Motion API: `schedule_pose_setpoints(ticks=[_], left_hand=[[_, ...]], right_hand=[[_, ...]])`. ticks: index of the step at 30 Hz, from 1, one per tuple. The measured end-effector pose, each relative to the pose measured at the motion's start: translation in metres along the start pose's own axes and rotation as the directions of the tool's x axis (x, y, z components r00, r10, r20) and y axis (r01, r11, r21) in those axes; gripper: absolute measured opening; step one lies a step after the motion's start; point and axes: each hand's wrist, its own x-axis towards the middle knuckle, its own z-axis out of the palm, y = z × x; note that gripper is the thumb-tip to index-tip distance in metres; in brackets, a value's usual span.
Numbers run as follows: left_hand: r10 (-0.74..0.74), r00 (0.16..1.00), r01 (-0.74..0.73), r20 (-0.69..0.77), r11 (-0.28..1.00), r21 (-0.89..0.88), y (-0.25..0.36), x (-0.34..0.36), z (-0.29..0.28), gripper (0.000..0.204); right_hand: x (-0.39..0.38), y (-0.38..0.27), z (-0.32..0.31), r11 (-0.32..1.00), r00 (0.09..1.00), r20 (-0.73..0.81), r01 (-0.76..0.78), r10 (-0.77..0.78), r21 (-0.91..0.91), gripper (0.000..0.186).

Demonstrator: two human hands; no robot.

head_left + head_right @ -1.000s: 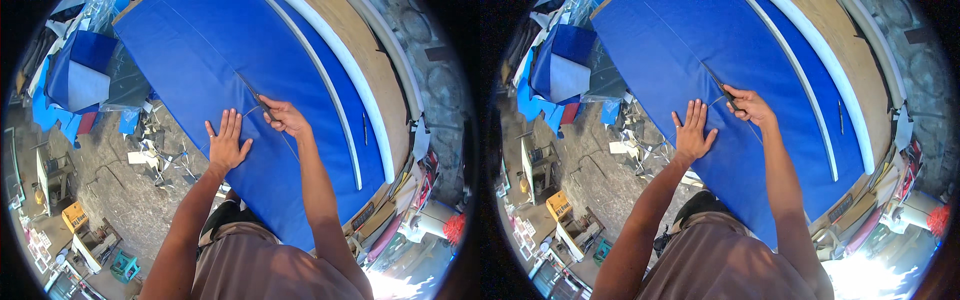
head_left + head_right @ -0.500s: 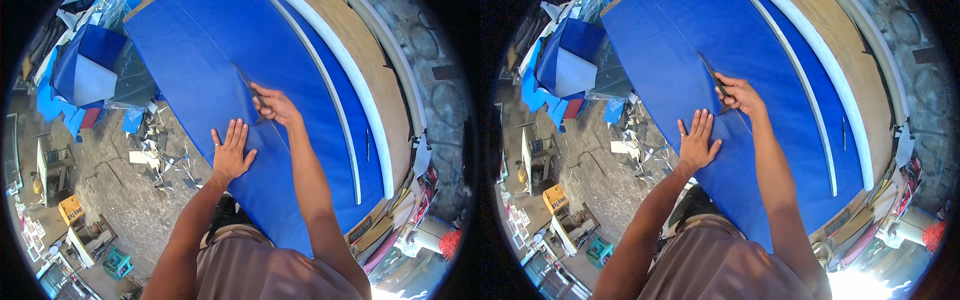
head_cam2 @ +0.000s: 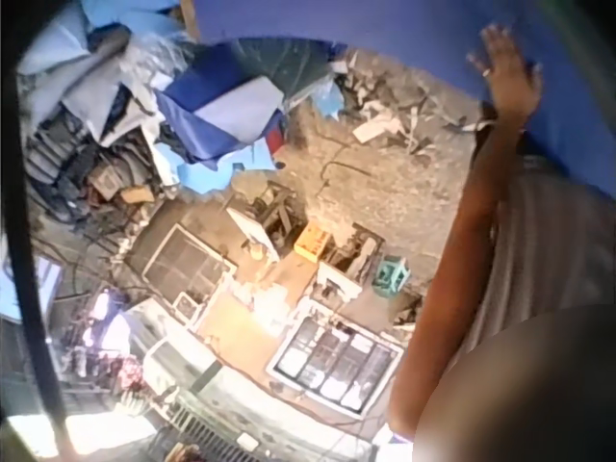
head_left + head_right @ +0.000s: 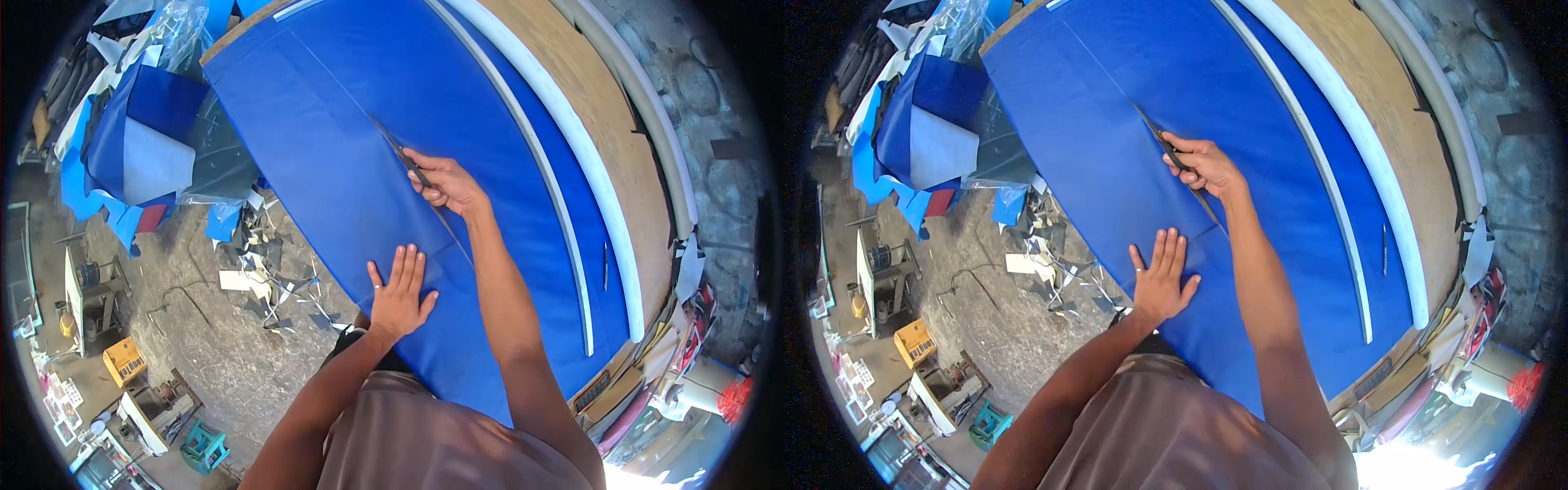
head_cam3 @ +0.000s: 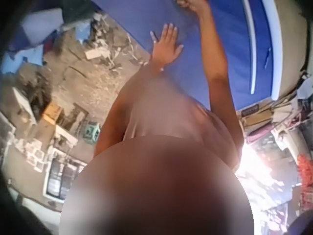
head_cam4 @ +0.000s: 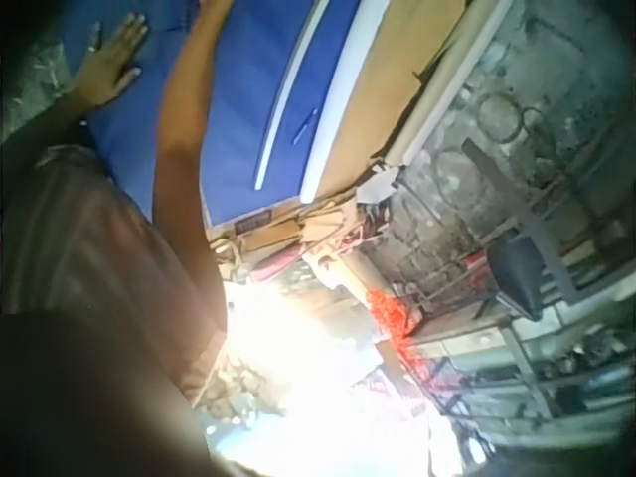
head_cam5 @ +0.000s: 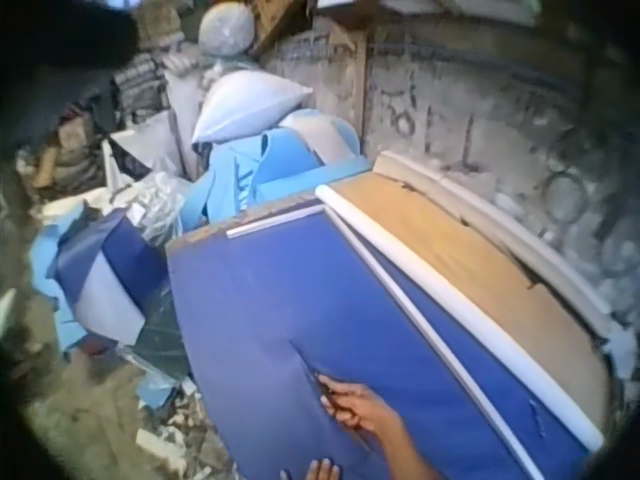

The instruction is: Measuring and cutting blue fabric for furniture reupholstery at a workbench.

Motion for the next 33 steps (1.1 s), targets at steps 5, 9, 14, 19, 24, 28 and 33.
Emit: schedule_pose_setpoints(ticks=[5,9,14,19,24,28,33], left_hand=[[0.014,0.997,-0.012,0.077,1.0,-0.023,-0.005,0.0,-0.005,0.081],[0.017,0.989,0.0,0.148,0.993,-0.118,-0.009,0.002,-0.013,0.082],[0.03,0.969,0.035,0.247,0.967,-0.252,-0.013,0.007,-0.029,0.086],[-0.032,0.942,0.205,0.334,0.842,-0.499,-0.027,0.042,-0.087,0.084],[-0.144,0.971,0.142,-0.19,0.99,-0.024,-0.157,0.155,-0.117,0.079],[-0.165,0.98,0.176,-0.109,0.979,0.101,-0.207,0.162,-0.108,0.081],[-0.125,0.99,0.131,-0.067,0.985,0.11,-0.212,0.152,-0.098,0.083]], right_hand=[[0.014,0.003,0.011,0.995,0.989,-0.123,-0.069,0.077,0.067,0.061],[0.032,-0.01,0.018,0.998,0.995,-0.088,-0.046,0.048,0.031,0.06],[0.06,-0.027,0.028,0.997,0.991,-0.11,-0.07,0.072,0.018,0.059],[0.065,-0.029,0.025,0.996,0.991,-0.105,-0.083,0.087,0.041,0.06],[0.074,-0.031,0.03,0.996,0.992,-0.109,-0.064,0.071,0.068,0.06],[0.096,-0.041,0.038,0.997,0.994,-0.1,-0.048,0.053,0.057,0.059],[0.108,-0.045,0.041,0.998,0.994,-0.101,-0.043,0.047,0.041,0.058]])
